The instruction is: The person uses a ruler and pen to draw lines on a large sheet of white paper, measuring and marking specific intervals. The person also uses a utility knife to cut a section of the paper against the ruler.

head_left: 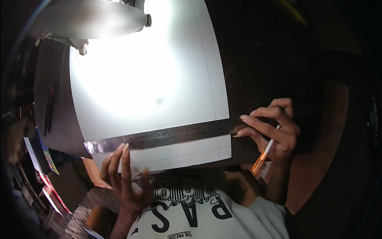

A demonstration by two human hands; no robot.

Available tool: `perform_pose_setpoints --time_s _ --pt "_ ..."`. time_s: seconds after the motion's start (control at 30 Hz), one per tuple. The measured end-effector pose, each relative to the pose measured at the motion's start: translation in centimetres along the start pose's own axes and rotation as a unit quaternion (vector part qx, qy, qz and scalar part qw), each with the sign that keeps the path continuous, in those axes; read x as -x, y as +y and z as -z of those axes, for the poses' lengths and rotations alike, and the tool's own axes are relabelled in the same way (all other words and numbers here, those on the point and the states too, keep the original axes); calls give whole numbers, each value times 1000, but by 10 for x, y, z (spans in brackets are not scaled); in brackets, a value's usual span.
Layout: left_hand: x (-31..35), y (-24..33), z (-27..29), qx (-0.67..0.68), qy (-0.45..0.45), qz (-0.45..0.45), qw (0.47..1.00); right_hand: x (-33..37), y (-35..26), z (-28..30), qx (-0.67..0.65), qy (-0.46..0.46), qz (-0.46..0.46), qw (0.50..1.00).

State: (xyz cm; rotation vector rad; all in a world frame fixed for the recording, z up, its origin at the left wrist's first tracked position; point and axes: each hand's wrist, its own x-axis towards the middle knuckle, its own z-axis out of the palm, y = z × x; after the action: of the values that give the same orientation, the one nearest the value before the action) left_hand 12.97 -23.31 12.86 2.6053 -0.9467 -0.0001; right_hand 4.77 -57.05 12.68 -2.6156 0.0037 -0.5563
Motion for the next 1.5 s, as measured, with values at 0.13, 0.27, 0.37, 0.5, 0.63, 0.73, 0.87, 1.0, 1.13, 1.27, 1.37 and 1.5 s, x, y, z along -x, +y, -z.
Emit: perform_pose_setpoints --time_s 0.13,0.27,0.37,0.5,0.63,0.73,0.87,1.0,1.13,1.27,1.37,1.5 --pt "-4 18 -9 -6 -108 69 992 -7 3 2 -8 -21 31 999" --pt "4 12 -15 -39 -126 54 990 -5 4 7 6 -44 14 999" --pt "5 14 -16 -34 -127 40 991 -5 10 14 19 -47 7 999" --pt "3 16 -19 -19 -99 34 994 -20 -9 11 14 -60 15 998" --pt "0 19 -19 -11 -88 33 995 -13 -4 0 27 -51 56 997" --pt "3 22 -24 -23 -90 44 995 -12 -1 0 19 -42 63 997" --pt "2 24 -26 -26 -90 43 995 -10 1 3 33 -46 64 996" --pt "2 24 -27 -32 -90 46 994 -10 6 3 25 -43 74 996" --pt "1 25 -29 -33 -94 43 994 -8 10 4 25 -52 76 995" --pt "-1 26 -25 -19 -108 58 992 -10 8 6 31 -52 75 995" --pt "-1 25 -25 0 -103 57 993 -12 7 6 32 -49 62 996" --pt "-2 24 -22 -4 -112 51 992 -14 7 6 32 -58 60 996"
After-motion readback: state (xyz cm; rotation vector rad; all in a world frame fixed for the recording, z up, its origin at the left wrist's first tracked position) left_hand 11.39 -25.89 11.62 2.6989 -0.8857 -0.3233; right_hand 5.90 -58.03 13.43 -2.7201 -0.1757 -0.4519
